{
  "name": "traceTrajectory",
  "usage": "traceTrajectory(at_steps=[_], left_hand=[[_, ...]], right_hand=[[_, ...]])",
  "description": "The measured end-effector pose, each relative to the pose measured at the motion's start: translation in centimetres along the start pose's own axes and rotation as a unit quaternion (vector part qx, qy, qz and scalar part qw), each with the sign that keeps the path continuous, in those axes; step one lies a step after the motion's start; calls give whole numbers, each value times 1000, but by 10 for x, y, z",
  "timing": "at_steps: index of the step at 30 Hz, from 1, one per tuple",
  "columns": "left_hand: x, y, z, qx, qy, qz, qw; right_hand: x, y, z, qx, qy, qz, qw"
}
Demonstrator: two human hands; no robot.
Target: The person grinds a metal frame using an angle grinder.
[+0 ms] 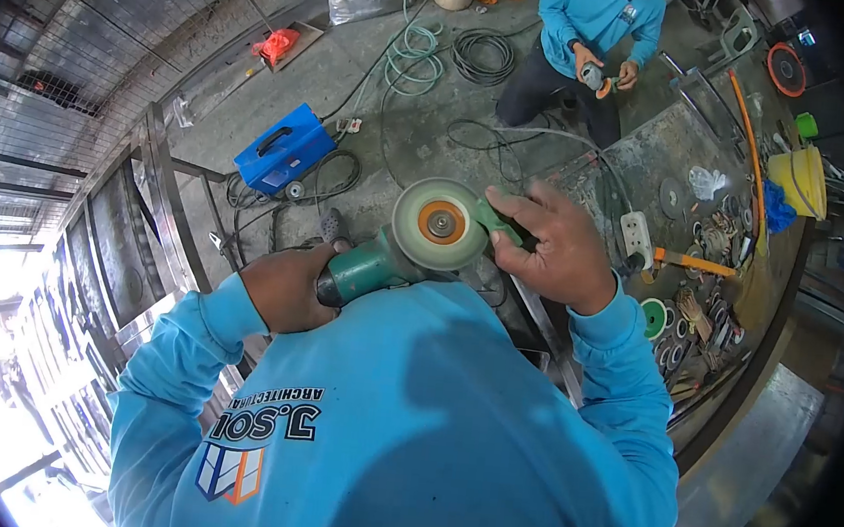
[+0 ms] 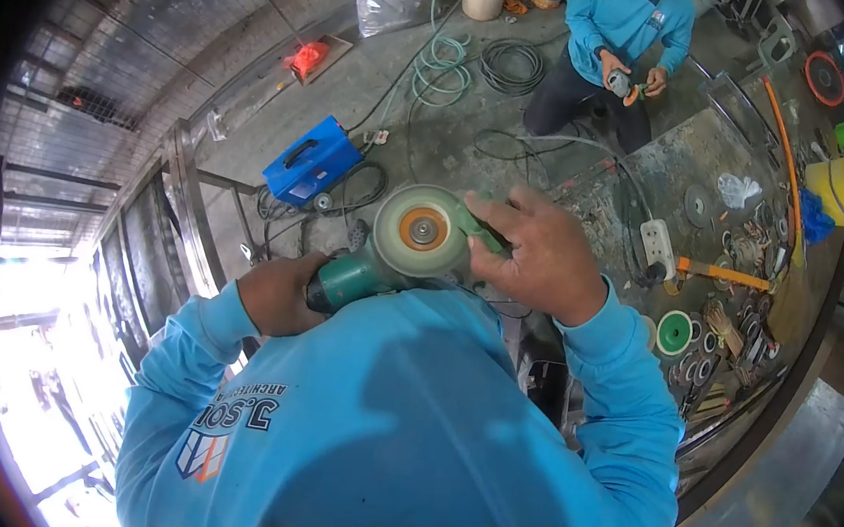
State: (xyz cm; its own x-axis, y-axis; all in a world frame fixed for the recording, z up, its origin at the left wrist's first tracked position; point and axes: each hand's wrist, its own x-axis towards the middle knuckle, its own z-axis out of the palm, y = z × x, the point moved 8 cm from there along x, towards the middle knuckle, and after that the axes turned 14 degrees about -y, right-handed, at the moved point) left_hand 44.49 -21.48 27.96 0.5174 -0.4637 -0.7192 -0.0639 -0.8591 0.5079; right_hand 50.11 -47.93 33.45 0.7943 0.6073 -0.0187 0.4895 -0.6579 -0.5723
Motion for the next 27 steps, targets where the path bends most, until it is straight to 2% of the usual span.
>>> traceTrajectory(at_steps=[7,10,16,19,25,27], left_hand=[[-1,-4,0,12,15,16,1000],[-3,-9,0,-7,32,-1,999],[-2,-15,4,9,24,-4,1000],[-1,-19,7,15,14,-23,1000],[-4,-8,3,3,29,2,1000],[-2,-10,3,-15,37,1,999]], right_hand=[[0,-8,5,5,-6,14,1000],[-5,0,5,9,11,53,998],[-4,-7,8,13,9,27,1000],[-6,-7,8,5,-14,54,998],[-11,-12,13,11,-10,36,999],[-14,-5,9,55,-23,39,997]])
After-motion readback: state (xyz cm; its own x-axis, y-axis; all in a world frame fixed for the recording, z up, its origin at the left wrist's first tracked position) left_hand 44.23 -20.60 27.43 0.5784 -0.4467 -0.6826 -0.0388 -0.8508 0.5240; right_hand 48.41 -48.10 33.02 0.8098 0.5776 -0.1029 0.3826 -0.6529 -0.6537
